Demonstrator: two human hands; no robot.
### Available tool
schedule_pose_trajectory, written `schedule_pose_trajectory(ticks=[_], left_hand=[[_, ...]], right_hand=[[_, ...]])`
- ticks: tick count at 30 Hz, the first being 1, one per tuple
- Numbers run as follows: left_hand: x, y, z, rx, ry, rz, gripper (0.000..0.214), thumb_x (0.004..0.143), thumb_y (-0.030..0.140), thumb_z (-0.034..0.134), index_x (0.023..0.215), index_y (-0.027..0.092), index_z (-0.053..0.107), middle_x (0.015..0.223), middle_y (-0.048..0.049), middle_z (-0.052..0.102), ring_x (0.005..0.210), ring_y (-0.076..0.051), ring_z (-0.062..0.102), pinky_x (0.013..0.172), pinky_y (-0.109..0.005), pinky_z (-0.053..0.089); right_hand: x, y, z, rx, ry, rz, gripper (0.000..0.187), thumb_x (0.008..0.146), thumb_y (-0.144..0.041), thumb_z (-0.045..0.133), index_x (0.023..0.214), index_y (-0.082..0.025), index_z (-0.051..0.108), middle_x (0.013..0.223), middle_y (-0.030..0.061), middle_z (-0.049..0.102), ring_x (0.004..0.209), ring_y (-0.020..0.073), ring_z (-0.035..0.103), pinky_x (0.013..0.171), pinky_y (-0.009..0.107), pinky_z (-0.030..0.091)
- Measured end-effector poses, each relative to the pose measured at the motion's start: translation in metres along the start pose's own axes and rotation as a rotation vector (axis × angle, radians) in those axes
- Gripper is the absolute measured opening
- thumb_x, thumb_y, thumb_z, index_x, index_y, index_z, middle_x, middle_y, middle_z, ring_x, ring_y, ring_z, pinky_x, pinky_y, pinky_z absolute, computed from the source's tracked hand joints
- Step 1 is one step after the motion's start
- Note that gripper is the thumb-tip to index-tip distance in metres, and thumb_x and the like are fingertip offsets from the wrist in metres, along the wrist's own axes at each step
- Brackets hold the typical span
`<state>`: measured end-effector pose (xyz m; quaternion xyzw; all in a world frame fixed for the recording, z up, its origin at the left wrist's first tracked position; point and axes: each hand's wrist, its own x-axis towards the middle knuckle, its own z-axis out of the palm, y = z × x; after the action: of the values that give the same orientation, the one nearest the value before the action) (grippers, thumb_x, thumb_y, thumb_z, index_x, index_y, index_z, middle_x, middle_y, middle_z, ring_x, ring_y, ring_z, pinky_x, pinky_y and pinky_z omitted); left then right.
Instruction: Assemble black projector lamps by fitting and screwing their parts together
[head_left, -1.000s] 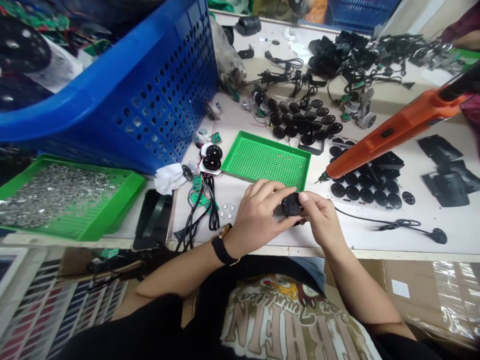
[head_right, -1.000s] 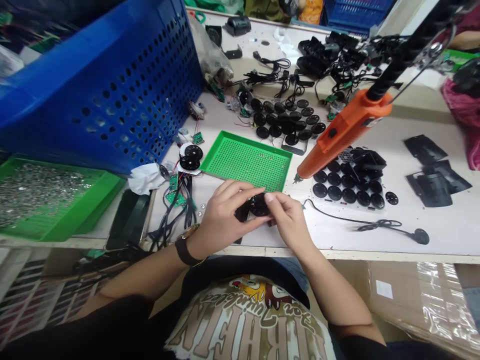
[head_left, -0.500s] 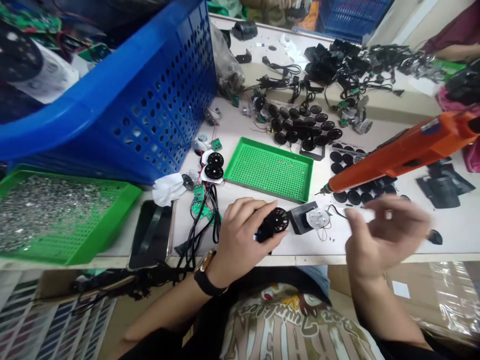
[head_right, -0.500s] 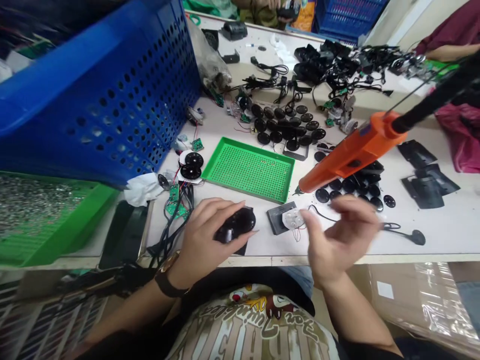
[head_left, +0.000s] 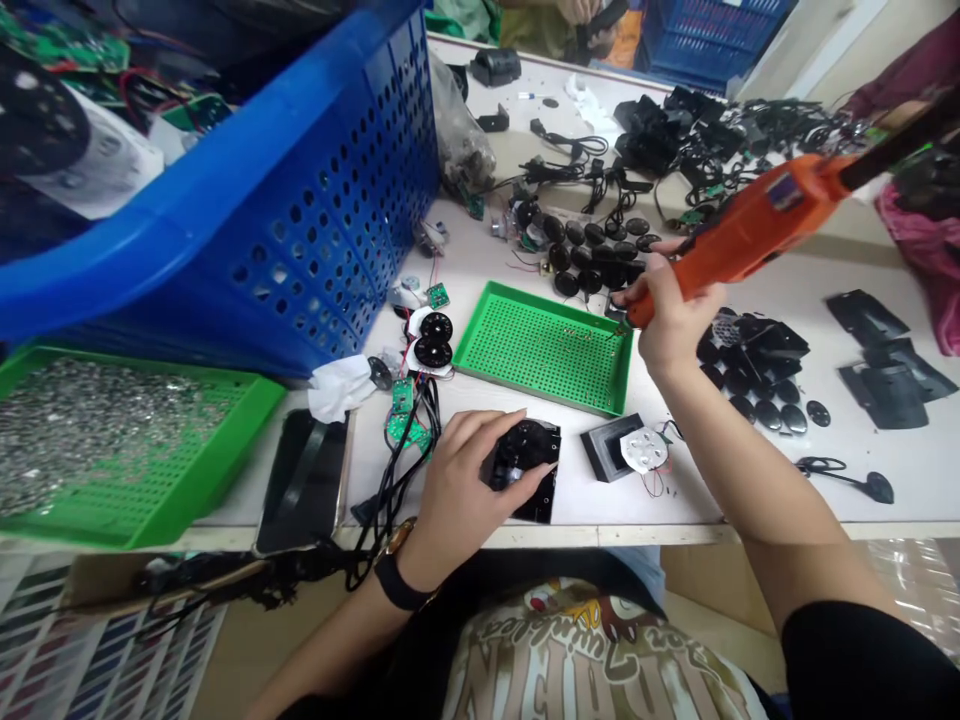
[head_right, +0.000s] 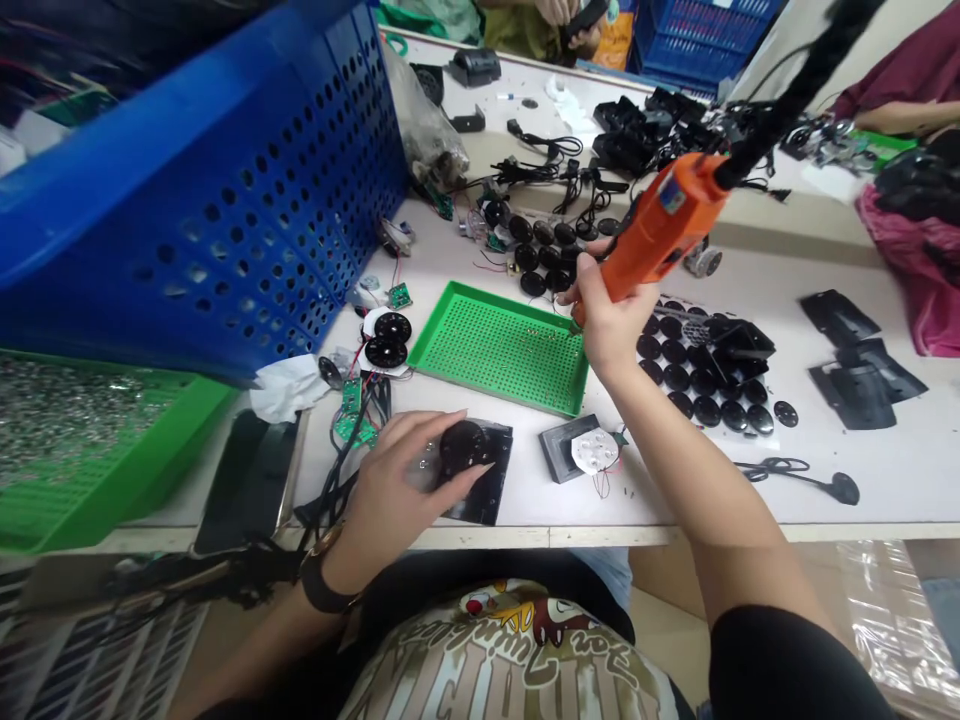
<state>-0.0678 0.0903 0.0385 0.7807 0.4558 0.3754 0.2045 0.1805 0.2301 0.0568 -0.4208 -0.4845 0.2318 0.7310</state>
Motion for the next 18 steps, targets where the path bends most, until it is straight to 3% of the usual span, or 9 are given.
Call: schedule_pose_trajectory(ticks=[7,13,18], left_hand=[[0.003,-0.006,0.002,-0.012,-0.005,-0.024,0.042,0.090,0.032,0.077,0.128,0.023,0.061,0.117,-0.0079,0.071,0.111,-0.024,0.067,0.099,-0.044,0.057],[0.010,-0.007,0.008,-0.034,-0.032,-0.032,0.041,0.089,0.031,0.078,0.126,0.023,0.062,0.117,-0.0080,0.070,0.112,-0.025,0.067,0.101,-0.043,0.057],[0.013,-0.007,0.011,-0.040,-0.064,-0.036,0.043,0.088,0.033,0.079,0.126,0.023,0.062,0.118,-0.0087,0.070,0.113,-0.025,0.067,0.101,-0.044,0.057]], right_hand=[[0.000,0.037,0.005,0.055,0.044,-0.024,0.030,0.082,-0.049,0.079,0.091,-0.027,0.062,0.047,-0.0118,0.051,0.034,0.0110,0.049,0.038,0.026,0.043],[0.001,0.042,0.015,0.054,0.046,-0.042,0.033,0.083,-0.054,0.076,0.093,-0.028,0.059,0.047,-0.0126,0.047,0.034,0.0107,0.047,0.038,0.026,0.041],[0.003,0.045,0.034,0.136,-0.027,-0.033,0.035,0.083,-0.055,0.076,0.095,-0.027,0.059,0.048,-0.0121,0.048,0.035,0.0115,0.051,0.039,0.026,0.043]])
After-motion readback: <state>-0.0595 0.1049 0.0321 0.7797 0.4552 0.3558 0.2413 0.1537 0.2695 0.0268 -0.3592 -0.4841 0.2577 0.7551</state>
